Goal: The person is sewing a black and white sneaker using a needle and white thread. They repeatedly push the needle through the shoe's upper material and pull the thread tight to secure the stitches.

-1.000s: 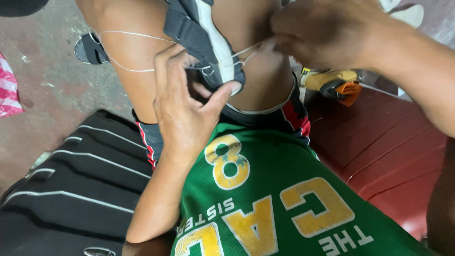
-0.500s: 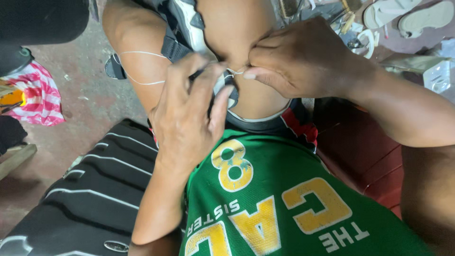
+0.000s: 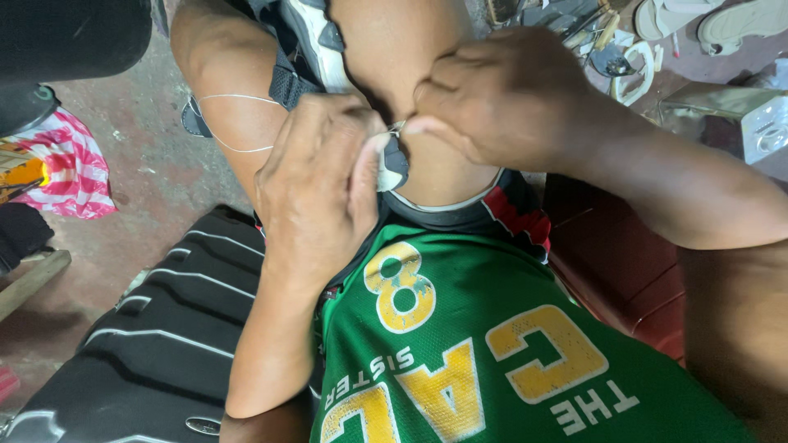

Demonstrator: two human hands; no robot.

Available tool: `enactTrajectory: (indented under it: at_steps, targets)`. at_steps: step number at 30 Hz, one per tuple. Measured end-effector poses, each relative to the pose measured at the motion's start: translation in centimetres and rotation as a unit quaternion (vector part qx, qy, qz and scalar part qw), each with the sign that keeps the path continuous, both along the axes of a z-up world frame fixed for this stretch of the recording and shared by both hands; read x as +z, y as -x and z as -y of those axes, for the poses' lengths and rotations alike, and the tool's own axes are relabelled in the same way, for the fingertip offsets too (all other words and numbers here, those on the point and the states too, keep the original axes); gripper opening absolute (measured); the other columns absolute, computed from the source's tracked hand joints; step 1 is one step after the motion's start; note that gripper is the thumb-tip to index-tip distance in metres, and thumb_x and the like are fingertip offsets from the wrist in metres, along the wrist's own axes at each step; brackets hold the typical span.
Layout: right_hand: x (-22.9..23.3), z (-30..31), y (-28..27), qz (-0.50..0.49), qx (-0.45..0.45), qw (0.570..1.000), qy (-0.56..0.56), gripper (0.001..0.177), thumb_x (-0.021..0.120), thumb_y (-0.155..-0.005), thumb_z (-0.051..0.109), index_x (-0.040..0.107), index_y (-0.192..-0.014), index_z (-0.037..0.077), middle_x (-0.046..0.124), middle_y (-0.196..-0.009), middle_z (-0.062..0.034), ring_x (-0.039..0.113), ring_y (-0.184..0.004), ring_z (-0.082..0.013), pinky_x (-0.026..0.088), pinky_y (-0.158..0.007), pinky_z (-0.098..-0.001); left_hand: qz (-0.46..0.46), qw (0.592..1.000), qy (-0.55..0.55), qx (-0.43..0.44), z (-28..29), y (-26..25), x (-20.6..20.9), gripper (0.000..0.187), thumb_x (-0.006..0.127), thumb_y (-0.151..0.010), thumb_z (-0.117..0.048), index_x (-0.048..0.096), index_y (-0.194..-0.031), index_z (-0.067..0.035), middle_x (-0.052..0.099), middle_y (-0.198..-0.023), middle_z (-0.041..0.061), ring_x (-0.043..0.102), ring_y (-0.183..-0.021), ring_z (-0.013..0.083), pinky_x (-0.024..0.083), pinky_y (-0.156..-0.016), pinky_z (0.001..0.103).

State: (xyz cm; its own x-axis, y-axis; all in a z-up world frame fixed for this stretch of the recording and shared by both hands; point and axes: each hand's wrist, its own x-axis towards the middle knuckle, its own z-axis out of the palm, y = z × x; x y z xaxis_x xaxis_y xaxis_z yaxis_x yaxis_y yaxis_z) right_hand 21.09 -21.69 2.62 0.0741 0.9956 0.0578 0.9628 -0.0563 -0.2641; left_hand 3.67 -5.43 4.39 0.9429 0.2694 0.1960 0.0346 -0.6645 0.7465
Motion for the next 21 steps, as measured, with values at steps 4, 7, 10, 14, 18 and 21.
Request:
enactTrajectory:
  at_steps: [4, 7, 10, 14, 18, 21]
  targets:
    - [0.2, -0.8, 0.8, -0.123, 0.062, 0.985, -0.108, 0.048, 0.079, -0.087, 0.052, 0.066, -0.098, 0.008, 0.061, -0.094, -0.0085, 0.067, -0.078, -0.0241, 0.052, -0.064, -0.0366, -0.008, 0.997, 0.076, 0.014, -0.2, 0.4, -1.0, 0.005, 0.065, -0.110, -0.001, 0.060, -0.110, -0.001, 0.061, -0.103, 0.013, 0.064, -0.094, 0.0316, 0.052, -0.085, 0.038]
    - [0.3, -1.1, 2.1, -0.192, -0.004, 0.974, -0.118, 0.055, 0.081, -0.087, 0.049, 0.062, -0.108, 0.002, 0.062, -0.104, -0.0101, 0.067, -0.083, -0.0264, 0.052, -0.067, -0.0356, 0.008, 0.999, 0.028, 0.021, -0.1, 1.3, -1.6, 0.006, 0.062, -0.107, 0.000, 0.058, -0.111, 0.000, 0.060, -0.101, 0.016, 0.061, -0.094, 0.0356, 0.050, -0.085, 0.040]
    - [-0.6, -0.9, 3.3, -0.215, -0.113, 0.970, 0.030, 0.051, 0.082, -0.083, 0.048, 0.065, -0.104, 0.005, 0.065, -0.087, -0.0080, 0.066, -0.069, -0.0236, 0.050, -0.060, -0.0344, 0.036, 0.996, 0.063, 0.052, 0.0, 2.0, -1.8, 0.004, 0.061, -0.110, -0.003, 0.057, -0.110, -0.002, 0.060, -0.100, 0.013, 0.061, -0.091, 0.0305, 0.051, -0.085, 0.036]
    - [-1.5, 1.8, 3.1, -0.404, -0.140, 0.896, 0.117, 0.022, 0.074, -0.095, 0.032, 0.070, -0.101, 0.011, 0.068, -0.076, -0.0018, 0.063, -0.064, -0.0105, 0.049, -0.060, -0.0279, 0.002, 0.843, 0.524, 0.119, -0.4, 2.0, -1.4, 0.020, 0.062, -0.106, -0.005, 0.052, -0.123, -0.005, 0.061, -0.095, 0.002, 0.059, -0.079, 0.0105, 0.049, -0.076, 0.024]
    - [-0.5, 3.5, 2.4, -0.427, -0.170, 0.885, 0.074, 0.014, 0.072, -0.097, 0.022, 0.069, -0.096, 0.008, 0.066, -0.071, 0.0011, 0.058, -0.060, -0.0044, 0.046, -0.057, -0.0255, -0.062, 0.853, 0.515, 0.054, -1.0, 1.5, -0.4, 0.038, 0.056, -0.098, -0.003, 0.050, -0.135, -0.006, 0.066, -0.097, -0.002, 0.066, -0.080, 0.0083, 0.053, -0.067, 0.021]
    - [1.2, 3.5, 2.5, -0.418, -0.177, 0.891, 0.032, 0.013, 0.074, -0.098, 0.022, 0.069, -0.096, 0.009, 0.066, -0.072, 0.0021, 0.058, -0.060, -0.0025, 0.045, -0.056, -0.0233, -0.123, 0.939, 0.317, 0.051, -0.1, 1.1, -0.4, 0.054, 0.065, -0.092, 0.002, 0.048, -0.143, -0.005, 0.068, -0.105, 0.001, 0.064, -0.072, 0.0091, 0.056, -0.065, 0.025]
